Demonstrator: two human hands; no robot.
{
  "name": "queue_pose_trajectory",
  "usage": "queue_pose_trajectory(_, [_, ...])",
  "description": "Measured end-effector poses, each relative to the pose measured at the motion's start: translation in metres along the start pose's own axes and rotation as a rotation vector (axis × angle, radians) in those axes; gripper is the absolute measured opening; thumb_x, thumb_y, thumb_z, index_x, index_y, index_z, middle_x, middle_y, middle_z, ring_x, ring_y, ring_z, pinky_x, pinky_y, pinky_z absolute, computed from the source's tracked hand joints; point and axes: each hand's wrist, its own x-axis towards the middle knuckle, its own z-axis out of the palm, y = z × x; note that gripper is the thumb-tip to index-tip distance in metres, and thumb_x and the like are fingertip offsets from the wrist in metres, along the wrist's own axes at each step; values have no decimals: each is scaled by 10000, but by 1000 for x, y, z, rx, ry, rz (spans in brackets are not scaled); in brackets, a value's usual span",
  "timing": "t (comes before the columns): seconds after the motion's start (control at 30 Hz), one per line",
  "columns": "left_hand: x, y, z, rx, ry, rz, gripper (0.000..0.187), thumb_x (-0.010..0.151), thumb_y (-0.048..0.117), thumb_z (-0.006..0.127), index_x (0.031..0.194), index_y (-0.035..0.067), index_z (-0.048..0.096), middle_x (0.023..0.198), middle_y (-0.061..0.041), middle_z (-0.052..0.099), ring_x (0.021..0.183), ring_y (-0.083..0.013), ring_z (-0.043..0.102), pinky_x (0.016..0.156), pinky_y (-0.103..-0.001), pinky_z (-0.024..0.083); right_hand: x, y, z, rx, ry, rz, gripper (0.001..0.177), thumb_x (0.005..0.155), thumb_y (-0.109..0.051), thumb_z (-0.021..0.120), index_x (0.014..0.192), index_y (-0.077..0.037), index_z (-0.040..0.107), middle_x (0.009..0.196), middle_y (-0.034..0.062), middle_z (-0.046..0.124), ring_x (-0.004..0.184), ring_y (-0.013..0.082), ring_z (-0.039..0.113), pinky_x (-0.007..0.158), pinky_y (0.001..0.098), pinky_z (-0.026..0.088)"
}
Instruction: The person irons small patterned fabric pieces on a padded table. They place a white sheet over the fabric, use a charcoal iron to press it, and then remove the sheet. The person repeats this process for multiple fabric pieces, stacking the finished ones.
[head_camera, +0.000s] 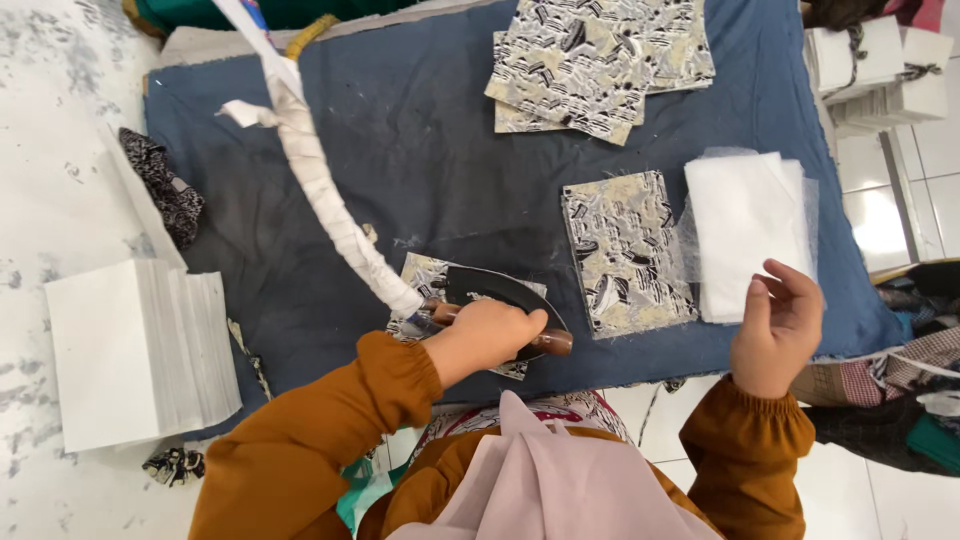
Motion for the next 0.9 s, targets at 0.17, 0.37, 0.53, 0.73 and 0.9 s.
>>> queue_pose_trajectory(0.17, [2,-3,-19,-78,-26,13,550,650,216,874,1069,67,551,773,-141,728,740,-356,732,592,-469,553,15,-6,57,-417,-283,-313,237,987,54,640,1132,-101,746,1356,116,615,1283,314,507,1144,439,383])
queue_pose_trajectory(0.37, [-23,9,-54,-104,6,-3,609,680,366,892,1086,64,552,750,-143,715,748,-381,722,635,-481,551,28,-8,115,-445,-492,-515,235,903,16,666,1020,-155,776,1358,94,639,1237,363,494,1097,452,364])
queue_pose_trajectory(0.53, [-41,-9,-51,-100,57,-78,566,774,307,849,1181,81,528,747,-142,721,737,-392,716,607,-521,525,14,-17,112,-398,-384,-412,209,974,-17,676,1131,-139,739,1356,69,653,1279,322,510,1138,453,357])
queue_pose_trajectory(0.73, [-43,-49,-51,-2,136,-134,608,706,178,878,1160,72,488,785,-124,732,783,-367,735,615,-489,543,-34,-39,96,-417,-114,-381,263,988,-46,688,1247,-90,682,1356,104,607,1315,311,473,1154,450,360])
queue_pose_trajectory(0.9, [-42,-80,-64,23,138,-187,735,645,245,933,1169,67,449,821,-150,729,810,-381,728,639,-484,551,-125,-48,113,-541,-244,-484,303,781,-107,753,1082,-140,749,1136,62,638,1203,293,508,1008,482,343])
